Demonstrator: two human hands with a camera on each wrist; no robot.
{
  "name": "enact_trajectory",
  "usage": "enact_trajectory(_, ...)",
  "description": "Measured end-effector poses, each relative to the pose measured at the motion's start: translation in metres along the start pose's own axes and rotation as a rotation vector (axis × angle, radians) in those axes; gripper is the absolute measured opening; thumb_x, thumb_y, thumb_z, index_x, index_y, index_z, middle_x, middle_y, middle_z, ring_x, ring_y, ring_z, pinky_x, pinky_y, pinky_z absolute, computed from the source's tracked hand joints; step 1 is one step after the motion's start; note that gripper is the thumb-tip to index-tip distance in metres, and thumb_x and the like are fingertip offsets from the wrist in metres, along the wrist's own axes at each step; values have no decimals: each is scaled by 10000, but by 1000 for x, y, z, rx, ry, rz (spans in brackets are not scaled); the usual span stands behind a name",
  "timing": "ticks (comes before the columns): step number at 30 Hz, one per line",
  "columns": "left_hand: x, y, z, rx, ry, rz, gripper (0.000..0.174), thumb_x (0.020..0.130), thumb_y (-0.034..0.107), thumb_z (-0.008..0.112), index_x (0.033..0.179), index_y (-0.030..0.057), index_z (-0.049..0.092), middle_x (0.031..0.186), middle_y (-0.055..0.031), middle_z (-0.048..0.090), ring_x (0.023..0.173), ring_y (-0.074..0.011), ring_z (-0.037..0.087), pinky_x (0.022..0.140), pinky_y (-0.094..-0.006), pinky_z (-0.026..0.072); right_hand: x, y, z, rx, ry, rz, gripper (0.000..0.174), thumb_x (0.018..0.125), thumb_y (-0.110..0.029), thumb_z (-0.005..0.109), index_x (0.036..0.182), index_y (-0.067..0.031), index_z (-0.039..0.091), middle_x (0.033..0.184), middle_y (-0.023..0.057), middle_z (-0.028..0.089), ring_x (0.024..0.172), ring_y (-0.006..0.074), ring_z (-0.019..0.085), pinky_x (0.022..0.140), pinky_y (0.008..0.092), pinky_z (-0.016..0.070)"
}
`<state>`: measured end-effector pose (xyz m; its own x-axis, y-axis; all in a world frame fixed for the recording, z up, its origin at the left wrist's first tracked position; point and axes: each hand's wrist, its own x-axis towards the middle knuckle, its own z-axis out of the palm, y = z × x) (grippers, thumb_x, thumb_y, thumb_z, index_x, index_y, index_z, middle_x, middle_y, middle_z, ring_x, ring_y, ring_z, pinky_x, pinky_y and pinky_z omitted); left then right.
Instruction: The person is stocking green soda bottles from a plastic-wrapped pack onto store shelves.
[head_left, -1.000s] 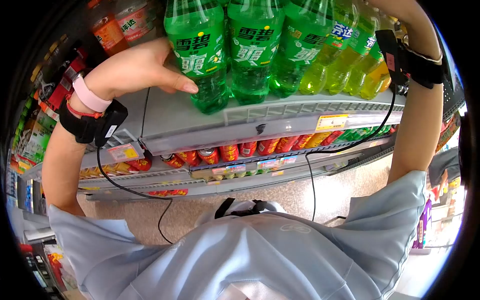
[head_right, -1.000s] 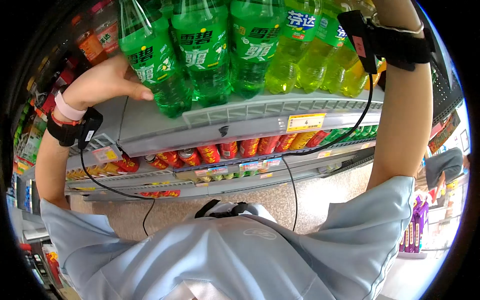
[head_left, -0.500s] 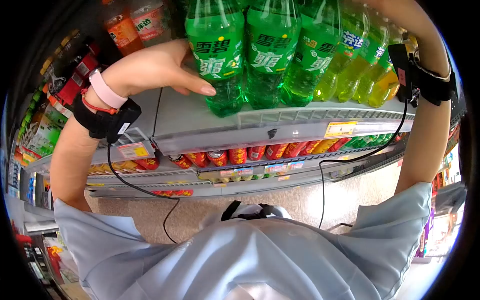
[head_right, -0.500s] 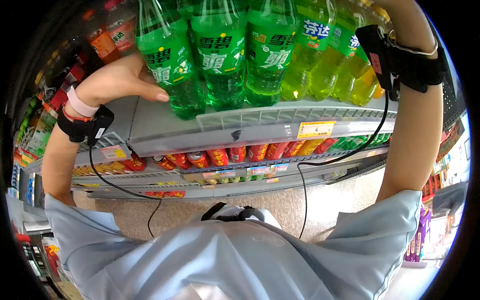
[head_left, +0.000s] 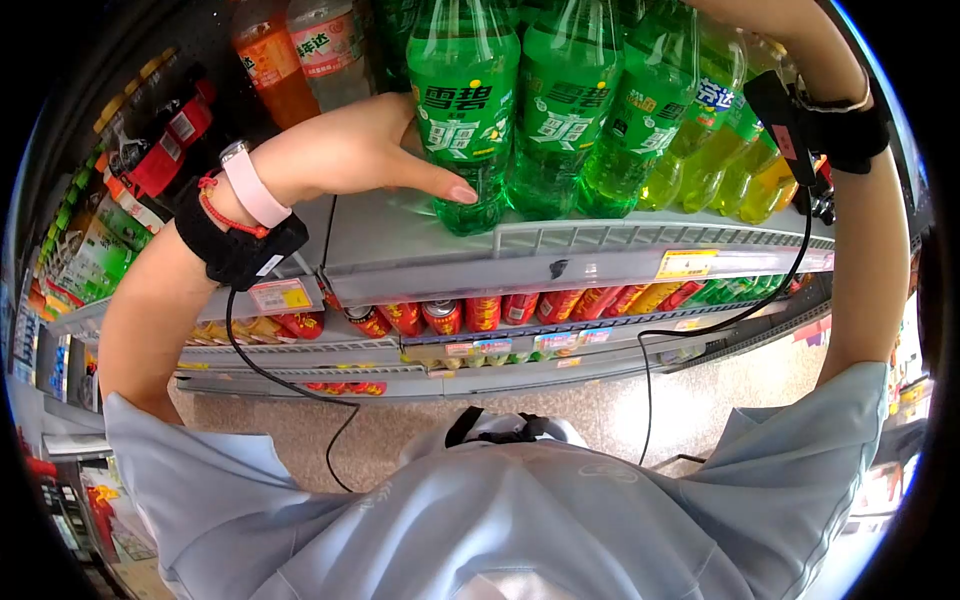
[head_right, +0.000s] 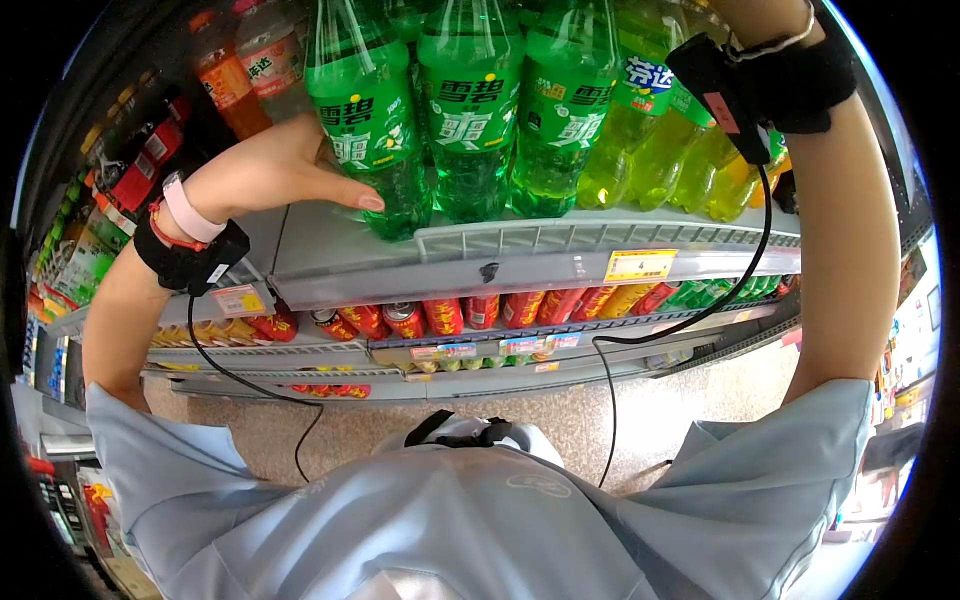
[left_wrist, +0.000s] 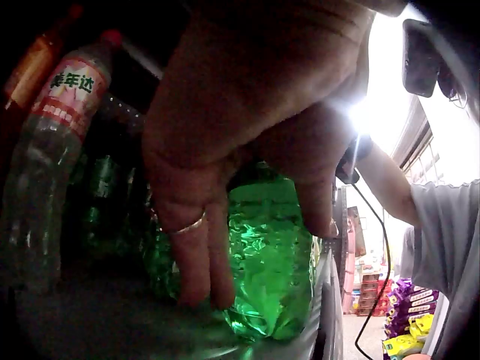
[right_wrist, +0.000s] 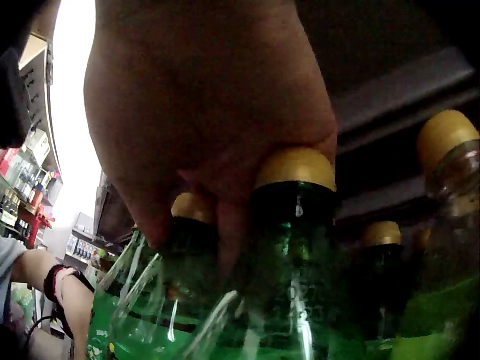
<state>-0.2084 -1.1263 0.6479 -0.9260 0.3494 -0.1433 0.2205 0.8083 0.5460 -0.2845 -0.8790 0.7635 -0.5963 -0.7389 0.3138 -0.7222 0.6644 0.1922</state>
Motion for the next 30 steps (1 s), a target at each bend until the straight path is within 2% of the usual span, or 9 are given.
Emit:
enact_trajectory(6,-6,3,3,-6,79,123,505,796,297,800,1080,-83,626,914,-100,665,808,-101,561,725,-258,474,-26,-25,-10,242,-87,-157,551,936,-446,572,1303,-42,497,1088,107,589,978,219,525,897,349,406)
enact_trajectory(10,-2,-16,6,-198,141,296,603,786,294,805,1182,-91,565,1027,-162,671,913,-142,630,816,-267,504,-25,-32,-22,119,-165,-194,511,948,-416,558,1297,-49,486,1048,97,584,948,212,516,883,360,404)
enact_trajectory(13,3,-32,-27,213,-65,-47,715,749,240,804,1303,-66,473,1161,-185,642,996,-214,648,850,-302,519,-14,-34,-39,259,-383,-84,512,952,-421,543,1304,-57,476,1105,127,587,1016,242,530,918,370,397)
enact_trajectory(16,21,-37,-49,88,145,-101,726,737,203,792,1337,-36,460,1248,-157,610,1030,-195,618,774,-301,535,-29,-43,-17,41,-66,-160,554,949,-442,535,1342,-59,463,1209,180,587,1115,287,530,981,396,387)
enact_trajectory(20,37,-38,-34,27,277,120,512,821,150,712,1271,-26,543,1117,-137,672,953,-204,613,860,-319,495,-11,-18,-15,-37,-119,-73,592,948,-450,529,1384,-56,456,1321,209,548,1220,309,497,1049,404,359)
enact_trajectory(23,50,-35,-22,-157,236,245,534,836,135,714,1319,18,517,1281,-134,594,1128,-172,537,968,-321,437,-34,-23,-31,1,71,-367,582,961,-438,515,1393,-51,467,1379,194,513,1247,287,487,1073,375,353)
enact_trajectory(25,60,-38,-16,-248,257,215,524,845,143,708,1318,21,519,1290,-133,589,1126,-167,532,966,-318,436,-31,-22,-42,524,-56,25,550,973,-426,503,1368,-44,499,1386,163,517,1258,272,484,1083,336,346)
enact_trajectory(28,60,-37,-18,-340,278,185,506,865,161,694,1322,33,518,1270,-124,598,1100,-159,529,958,-315,439,2,20,-12,194,142,-10,529,988,-404,482,1382,-50,484,1379,139,529,1252,262,492,1088,328,346)
enact_trajectory(30,61,-38,-20,-242,218,160,546,865,163,694,1354,40,484,1274,-115,591,1103,-162,529,954,-318,442,-2,17,-21,173,2,189,521,996,-387,454,1403,-62,461,1422,127,488,1301,248,447,1113,338,318)
